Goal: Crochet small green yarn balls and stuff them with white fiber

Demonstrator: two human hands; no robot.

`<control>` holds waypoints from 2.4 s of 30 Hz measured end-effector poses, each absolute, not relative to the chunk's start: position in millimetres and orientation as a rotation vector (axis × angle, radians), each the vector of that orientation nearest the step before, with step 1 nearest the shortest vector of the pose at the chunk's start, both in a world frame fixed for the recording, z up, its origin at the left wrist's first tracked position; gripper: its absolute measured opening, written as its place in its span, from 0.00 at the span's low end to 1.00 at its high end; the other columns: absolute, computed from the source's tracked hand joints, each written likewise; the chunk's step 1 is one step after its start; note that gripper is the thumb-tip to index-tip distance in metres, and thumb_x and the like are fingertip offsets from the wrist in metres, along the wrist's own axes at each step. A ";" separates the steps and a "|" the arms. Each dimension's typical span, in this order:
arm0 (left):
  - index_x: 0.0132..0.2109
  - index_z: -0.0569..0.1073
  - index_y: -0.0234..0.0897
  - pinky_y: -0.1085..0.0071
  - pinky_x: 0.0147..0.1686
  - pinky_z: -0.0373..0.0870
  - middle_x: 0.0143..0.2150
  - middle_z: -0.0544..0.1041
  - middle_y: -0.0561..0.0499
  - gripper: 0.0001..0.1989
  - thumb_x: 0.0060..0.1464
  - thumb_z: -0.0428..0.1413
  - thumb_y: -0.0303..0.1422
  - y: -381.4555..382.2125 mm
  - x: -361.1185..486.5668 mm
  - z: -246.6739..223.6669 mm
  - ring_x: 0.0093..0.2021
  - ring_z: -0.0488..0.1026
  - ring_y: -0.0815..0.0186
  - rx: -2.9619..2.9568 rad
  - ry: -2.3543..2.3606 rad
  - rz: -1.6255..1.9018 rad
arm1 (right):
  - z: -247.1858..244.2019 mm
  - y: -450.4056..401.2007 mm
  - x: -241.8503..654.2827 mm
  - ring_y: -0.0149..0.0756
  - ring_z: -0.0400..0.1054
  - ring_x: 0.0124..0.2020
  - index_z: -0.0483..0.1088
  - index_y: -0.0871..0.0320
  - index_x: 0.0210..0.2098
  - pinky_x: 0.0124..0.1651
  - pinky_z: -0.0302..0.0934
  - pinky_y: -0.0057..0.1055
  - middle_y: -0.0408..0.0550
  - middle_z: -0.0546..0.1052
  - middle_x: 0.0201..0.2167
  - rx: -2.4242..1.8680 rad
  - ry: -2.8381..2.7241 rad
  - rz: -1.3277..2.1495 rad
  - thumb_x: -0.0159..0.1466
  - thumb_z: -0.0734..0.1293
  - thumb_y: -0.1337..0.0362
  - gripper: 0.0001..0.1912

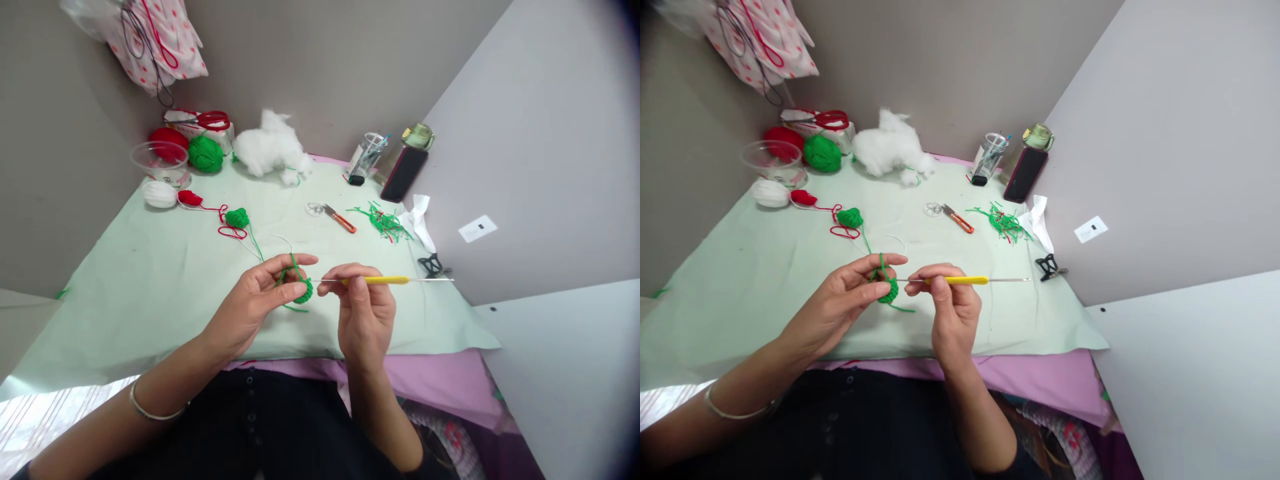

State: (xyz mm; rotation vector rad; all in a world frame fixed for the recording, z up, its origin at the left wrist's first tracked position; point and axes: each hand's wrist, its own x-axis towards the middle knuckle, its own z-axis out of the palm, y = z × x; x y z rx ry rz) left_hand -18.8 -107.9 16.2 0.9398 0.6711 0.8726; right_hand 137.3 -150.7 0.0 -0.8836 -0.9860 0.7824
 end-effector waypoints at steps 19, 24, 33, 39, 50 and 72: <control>0.50 0.83 0.45 0.71 0.44 0.64 0.38 0.72 0.51 0.14 0.57 0.64 0.33 -109.0 -19.9 16.0 0.40 0.66 0.66 0.988 0.660 0.872 | 0.2 -152.7 136.7 0.33 0.76 0.32 0.77 0.53 0.39 0.37 0.73 0.34 0.44 0.78 0.34 -0.891 -1.005 0.771 0.72 0.64 0.61 0.10; 0.50 0.83 0.46 0.71 0.44 0.64 0.37 0.72 0.52 0.13 0.57 0.63 0.33 -109.6 -22.0 14.7 0.39 0.65 0.66 1.011 0.643 0.866 | -0.4 -153.1 136.4 0.32 0.75 0.32 0.77 0.53 0.39 0.37 0.73 0.33 0.44 0.78 0.34 -0.875 -1.007 0.775 0.72 0.64 0.61 0.10; 0.49 0.83 0.46 0.71 0.43 0.64 0.36 0.71 0.52 0.12 0.58 0.63 0.32 -108.5 -21.7 14.2 0.38 0.65 0.67 1.036 0.611 0.864 | 1.1 -155.7 136.3 0.32 0.76 0.31 0.77 0.54 0.38 0.37 0.73 0.32 0.44 0.79 0.34 -0.857 -1.003 0.830 0.72 0.64 0.62 0.10; 0.49 0.84 0.46 0.70 0.43 0.64 0.35 0.72 0.52 0.12 0.58 0.63 0.34 -108.9 -22.7 13.8 0.37 0.66 0.67 1.047 0.596 0.839 | 2.0 -155.3 137.0 0.32 0.76 0.29 0.76 0.55 0.37 0.35 0.75 0.33 0.44 0.79 0.32 -0.863 -0.977 0.878 0.71 0.65 0.59 0.10; 0.49 0.83 0.49 0.72 0.44 0.64 0.38 0.73 0.52 0.10 0.60 0.63 0.35 -107.6 -25.6 10.6 0.39 0.67 0.68 1.109 0.607 0.849 | 4.2 -155.9 134.8 0.32 0.77 0.28 0.75 0.55 0.36 0.34 0.76 0.32 0.43 0.78 0.31 -0.853 -0.926 0.864 0.71 0.65 0.58 0.10; 0.49 0.82 0.47 0.73 0.44 0.65 0.38 0.75 0.53 0.10 0.61 0.62 0.35 -107.0 -29.4 5.7 0.40 0.69 0.69 1.188 0.594 0.811 | 1.8 -158.9 137.7 0.32 0.79 0.32 0.78 0.55 0.39 0.38 0.76 0.31 0.43 0.77 0.35 -0.805 -1.024 0.886 0.73 0.63 0.63 0.11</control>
